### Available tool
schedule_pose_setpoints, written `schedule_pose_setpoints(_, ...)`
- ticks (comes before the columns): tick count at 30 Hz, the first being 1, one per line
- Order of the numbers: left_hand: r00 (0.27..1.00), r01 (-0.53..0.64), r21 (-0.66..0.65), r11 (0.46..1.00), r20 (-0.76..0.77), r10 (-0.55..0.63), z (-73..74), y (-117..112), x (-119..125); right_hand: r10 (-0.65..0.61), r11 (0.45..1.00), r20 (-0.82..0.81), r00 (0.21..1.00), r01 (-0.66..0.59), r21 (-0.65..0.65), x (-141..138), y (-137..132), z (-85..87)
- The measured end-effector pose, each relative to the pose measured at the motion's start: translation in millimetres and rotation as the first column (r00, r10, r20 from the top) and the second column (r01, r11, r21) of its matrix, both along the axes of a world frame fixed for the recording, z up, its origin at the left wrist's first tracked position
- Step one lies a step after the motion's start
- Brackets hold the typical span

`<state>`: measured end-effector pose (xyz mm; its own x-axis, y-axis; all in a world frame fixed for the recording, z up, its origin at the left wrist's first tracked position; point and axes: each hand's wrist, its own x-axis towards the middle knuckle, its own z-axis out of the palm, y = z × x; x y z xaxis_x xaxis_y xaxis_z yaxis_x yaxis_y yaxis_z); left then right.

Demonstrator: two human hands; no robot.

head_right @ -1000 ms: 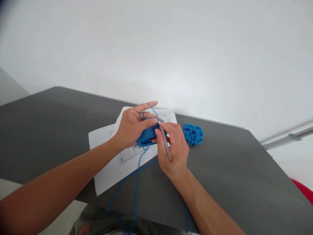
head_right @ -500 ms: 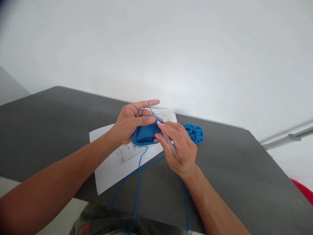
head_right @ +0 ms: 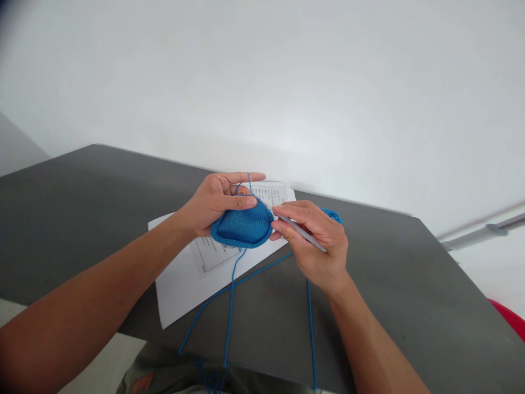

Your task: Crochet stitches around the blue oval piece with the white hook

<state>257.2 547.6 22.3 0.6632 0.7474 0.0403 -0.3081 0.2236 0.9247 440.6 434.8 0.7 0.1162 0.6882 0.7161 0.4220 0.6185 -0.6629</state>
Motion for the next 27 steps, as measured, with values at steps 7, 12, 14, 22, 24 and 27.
schedule_pose_setpoints(7,0.998,0.032,-0.003,0.999,-0.055,-0.033,1.3,5,-5,0.018,1.000,0.024,1.000,-0.018,-0.010,4,-1,5.3)
schedule_pose_setpoints(12,0.994,0.072,-0.015,0.997,-0.082,-0.073,1.8,8,-8,0.000,0.999,0.010,1.000,0.000,-0.049,6,-2,5.1)
schedule_pose_setpoints(14,0.991,0.075,-0.016,0.997,-0.106,-0.077,1.4,9,-8,0.003,0.998,0.001,1.000,-0.002,-0.060,7,-2,4.7)
schedule_pose_setpoints(22,0.982,0.106,0.016,0.994,-0.156,-0.102,1.5,15,-12,0.033,0.996,0.011,0.999,-0.032,-0.078,10,-3,4.9)
schedule_pose_setpoints(24,0.979,0.122,0.023,0.992,-0.168,-0.116,1.6,16,-13,0.042,0.996,0.013,0.999,-0.040,-0.085,10,-4,5.9)
schedule_pose_setpoints(27,0.972,0.137,0.036,0.990,-0.197,-0.127,2.1,18,-16,0.063,0.994,0.013,0.998,-0.061,-0.094,10,-4,7.2)
